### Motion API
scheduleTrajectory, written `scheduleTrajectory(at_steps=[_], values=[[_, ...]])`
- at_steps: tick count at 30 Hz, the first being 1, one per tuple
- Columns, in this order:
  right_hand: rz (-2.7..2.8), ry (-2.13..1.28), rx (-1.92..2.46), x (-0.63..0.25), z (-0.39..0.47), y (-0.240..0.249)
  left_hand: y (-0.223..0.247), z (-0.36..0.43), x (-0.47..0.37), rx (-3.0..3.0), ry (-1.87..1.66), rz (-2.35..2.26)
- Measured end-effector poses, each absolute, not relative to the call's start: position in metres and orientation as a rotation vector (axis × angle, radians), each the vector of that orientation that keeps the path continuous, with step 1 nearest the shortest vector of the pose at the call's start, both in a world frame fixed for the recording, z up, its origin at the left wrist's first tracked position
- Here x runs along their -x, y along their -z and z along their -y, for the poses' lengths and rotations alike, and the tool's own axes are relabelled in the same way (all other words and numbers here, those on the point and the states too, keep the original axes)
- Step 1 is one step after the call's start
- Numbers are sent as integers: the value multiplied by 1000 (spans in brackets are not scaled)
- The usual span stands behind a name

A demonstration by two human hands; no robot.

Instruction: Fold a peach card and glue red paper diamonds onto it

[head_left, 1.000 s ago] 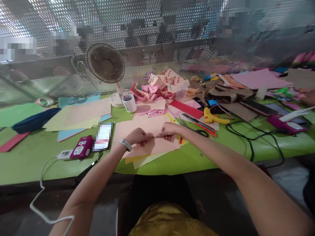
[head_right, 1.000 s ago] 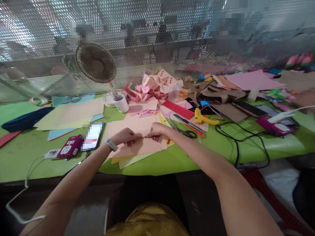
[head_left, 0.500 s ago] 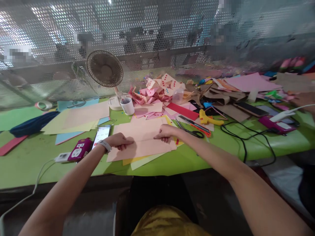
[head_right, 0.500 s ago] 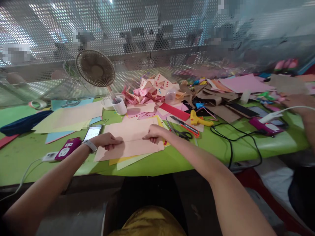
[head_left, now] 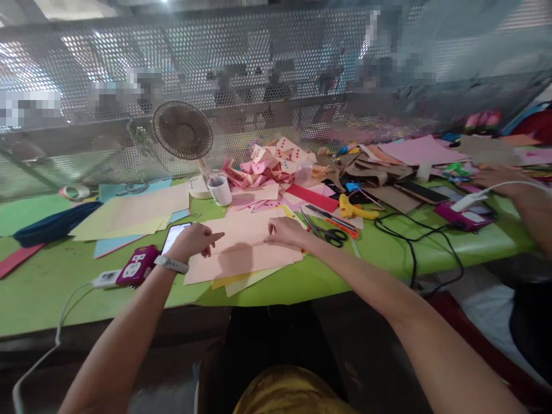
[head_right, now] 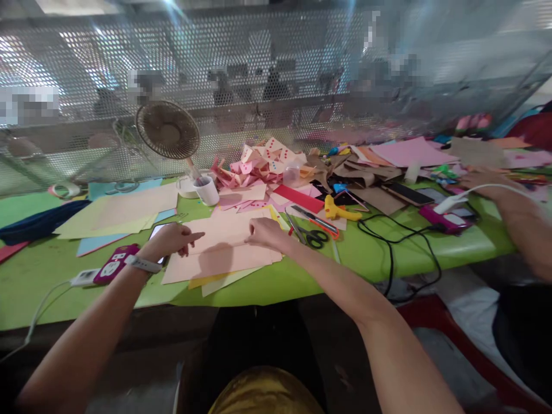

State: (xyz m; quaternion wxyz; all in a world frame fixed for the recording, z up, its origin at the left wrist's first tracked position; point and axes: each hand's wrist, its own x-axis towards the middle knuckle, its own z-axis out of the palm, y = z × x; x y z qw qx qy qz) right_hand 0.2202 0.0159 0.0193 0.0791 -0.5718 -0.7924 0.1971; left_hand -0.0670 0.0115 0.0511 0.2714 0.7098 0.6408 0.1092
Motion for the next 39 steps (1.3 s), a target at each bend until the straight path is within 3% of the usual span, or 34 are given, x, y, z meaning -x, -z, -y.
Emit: scheduleTrajectory(at_steps=[4,11,15,19,28,33,39], values=[[2472,-533,1583,-219,-13,-20,-49,-9,41,-1884,-620,-1598],[2454,-749,1469,-229,-30,-14,-42,-16,16,-1817,-1009,-1403],[2076,-992,1250,-233,-43,-25,-42,-18,14,-1772,-1260,-1358],[1726,-1075,1124,-221,-43,-36,-38,-24,4,-1637,-1189,-1317],[1979,-756,1188,-202,-28,-19,-10,-39,-10,-1168,-1103,-1026],[1958,-222,1079,-231,-40,-24,-3,-46,5,-998,-1115,-963],[2429,182,881,-226,-33,-21,3,-50,13,-990,-1064,-932]])
